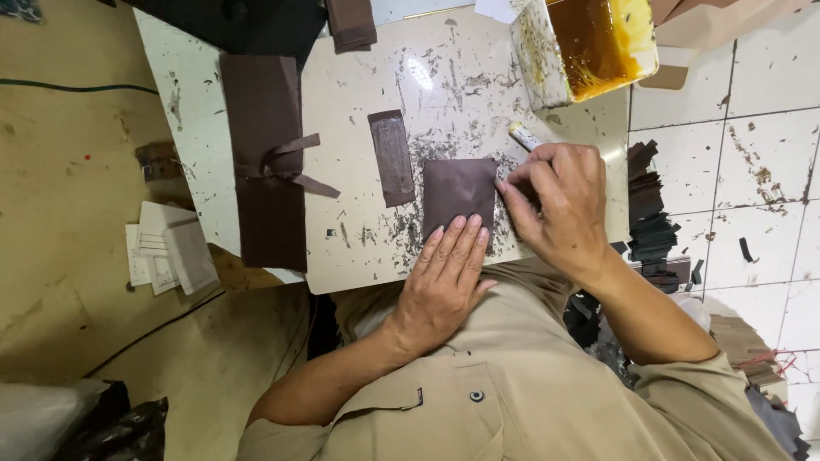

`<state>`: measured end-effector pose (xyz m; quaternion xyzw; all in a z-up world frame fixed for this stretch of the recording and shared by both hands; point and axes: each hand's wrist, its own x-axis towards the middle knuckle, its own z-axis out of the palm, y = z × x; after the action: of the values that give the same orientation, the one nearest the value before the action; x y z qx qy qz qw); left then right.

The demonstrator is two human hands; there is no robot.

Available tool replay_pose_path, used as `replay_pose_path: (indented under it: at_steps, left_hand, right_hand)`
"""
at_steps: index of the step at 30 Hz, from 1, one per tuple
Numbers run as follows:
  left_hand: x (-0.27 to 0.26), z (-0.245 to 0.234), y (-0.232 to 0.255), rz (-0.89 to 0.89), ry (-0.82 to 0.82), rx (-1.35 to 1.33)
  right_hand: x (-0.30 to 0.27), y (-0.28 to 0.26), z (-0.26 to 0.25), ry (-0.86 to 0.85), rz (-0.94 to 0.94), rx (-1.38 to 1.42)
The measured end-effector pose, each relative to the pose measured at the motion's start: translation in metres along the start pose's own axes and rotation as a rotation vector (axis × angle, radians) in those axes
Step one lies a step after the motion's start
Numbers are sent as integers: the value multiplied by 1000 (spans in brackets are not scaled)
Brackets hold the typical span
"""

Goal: Applying glue to leather pieces and folding them to assemble a leather product

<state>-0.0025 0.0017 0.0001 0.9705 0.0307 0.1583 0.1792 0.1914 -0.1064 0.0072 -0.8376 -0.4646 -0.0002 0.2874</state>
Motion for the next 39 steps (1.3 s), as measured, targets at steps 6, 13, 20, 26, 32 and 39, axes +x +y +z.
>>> replay_pose_path:
  at_steps: [6, 13, 20, 26, 32, 39]
  left_hand:
    - [-1, 1, 0, 3, -8, 14]
    - [-3, 5, 2, -14, 43, 8]
    - [-1, -9, -3, 22, -147, 85]
    - [-9, -9, 3, 44, -239, 206]
    - [-11, -11, 11, 26, -268, 342]
    - [-7, -17, 17, -18, -427, 345]
  right_hand:
    - [11, -7, -13, 4, -26, -9]
    - [47, -25, -18, 18, -176, -28]
    - [102, -34, 55, -30, -235, -81]
    - [105, -32, 74, -325, -180, -227]
    - [107, -41, 64, -297, -223, -129]
    - [104, -42, 62, -196, -253, -129]
